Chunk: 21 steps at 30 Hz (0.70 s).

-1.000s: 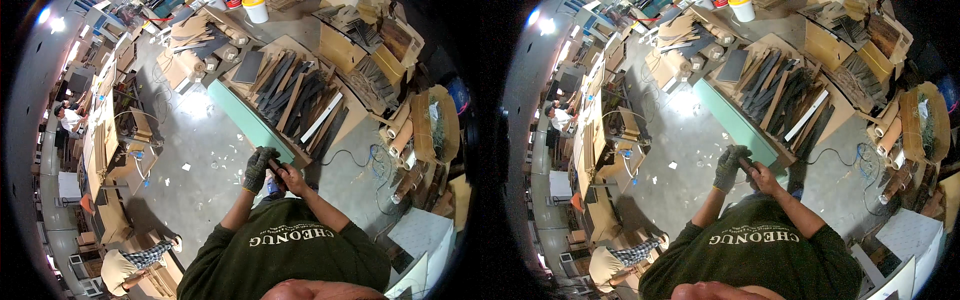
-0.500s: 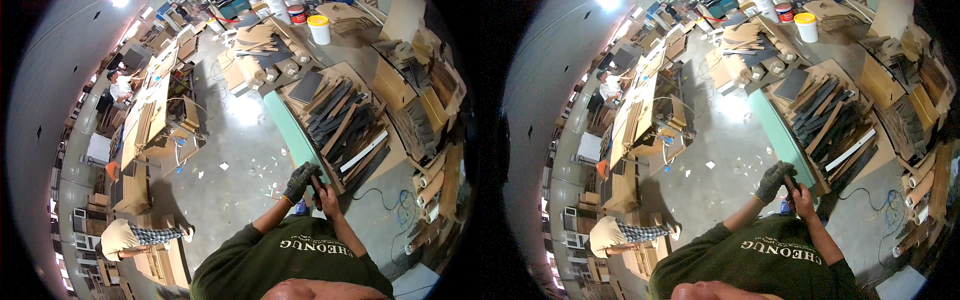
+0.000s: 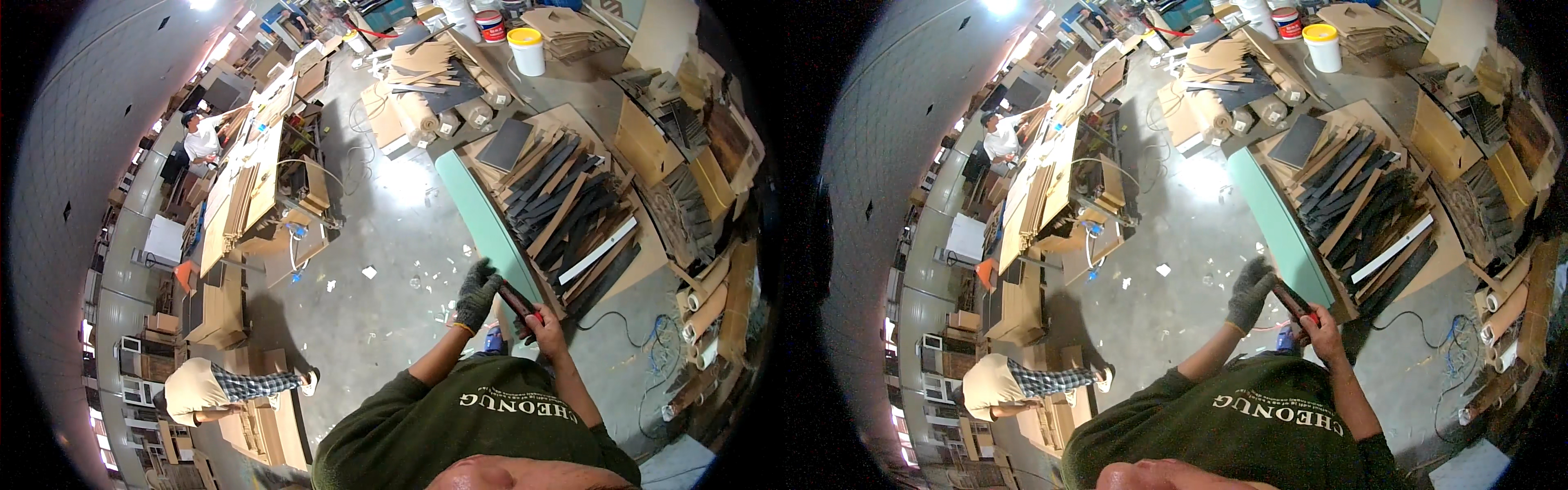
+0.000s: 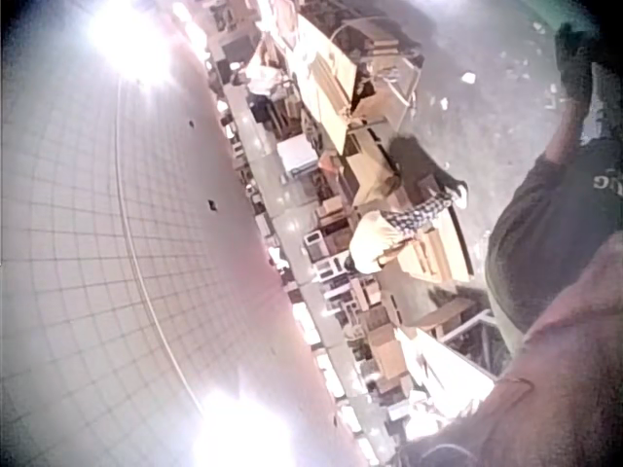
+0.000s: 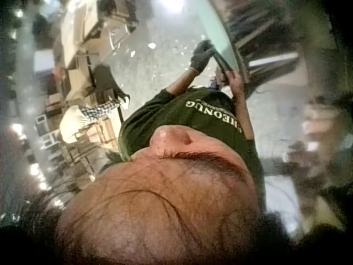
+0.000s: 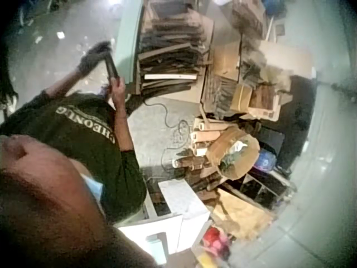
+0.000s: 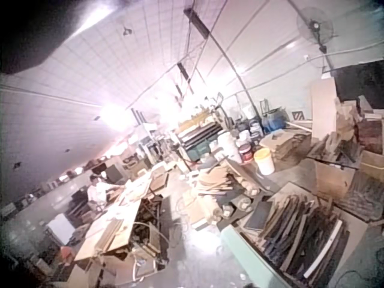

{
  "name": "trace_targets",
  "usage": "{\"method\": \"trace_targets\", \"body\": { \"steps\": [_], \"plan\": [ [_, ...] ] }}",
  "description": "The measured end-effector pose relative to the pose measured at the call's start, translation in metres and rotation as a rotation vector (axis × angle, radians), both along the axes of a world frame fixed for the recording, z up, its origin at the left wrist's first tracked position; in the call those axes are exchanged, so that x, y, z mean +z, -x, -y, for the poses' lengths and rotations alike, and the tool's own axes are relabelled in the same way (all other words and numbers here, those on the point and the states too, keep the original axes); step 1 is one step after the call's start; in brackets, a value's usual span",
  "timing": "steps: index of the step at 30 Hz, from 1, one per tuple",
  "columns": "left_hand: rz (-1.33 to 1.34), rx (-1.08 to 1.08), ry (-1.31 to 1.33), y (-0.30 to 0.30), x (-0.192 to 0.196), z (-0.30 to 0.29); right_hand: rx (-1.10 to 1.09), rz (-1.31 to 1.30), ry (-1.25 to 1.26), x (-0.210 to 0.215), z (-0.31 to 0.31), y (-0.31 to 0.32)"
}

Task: Trimming the edges of thin green composite panels using a utility knife on a workbench.

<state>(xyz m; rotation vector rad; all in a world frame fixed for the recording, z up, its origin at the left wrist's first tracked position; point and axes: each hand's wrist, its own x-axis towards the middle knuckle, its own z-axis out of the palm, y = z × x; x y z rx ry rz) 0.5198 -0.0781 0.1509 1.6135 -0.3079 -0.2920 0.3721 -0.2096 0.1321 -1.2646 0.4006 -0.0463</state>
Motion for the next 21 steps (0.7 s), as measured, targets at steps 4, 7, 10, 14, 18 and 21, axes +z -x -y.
{"method": "trace_targets", "body": {
  "steps": [4, 7, 10, 14, 18, 21],
  "plan": [
    [0.954, -0.355, -0.942, 0.013, 0.059, -0.012, 0.136, -0.109, 0.616, 0.001, 0.005, 0.004],
    [0.566, -0.867, -0.996, 0.032, 0.061, -0.014, 0.280, -0.080, 0.807, -0.001, -0.005, -0.006],
    [0.421, -0.934, -0.886, 0.027, 0.015, -0.050, 0.455, -0.078, 0.755, -0.009, -0.014, -0.012],
    [-0.427, -0.709, -0.602, 0.017, 0.039, -0.085, 0.196, -0.067, 0.078, -0.007, -0.005, 0.002],
    [-0.753, -0.243, -0.489, 0.037, -0.081, -0.208, -0.068, -0.291, 0.322, -0.069, 0.032, 0.047],
    [-0.665, -0.306, -0.604, 0.068, -0.169, -0.323, 0.061, -0.563, 0.644, -0.105, 0.044, 0.102]
  ]
}}
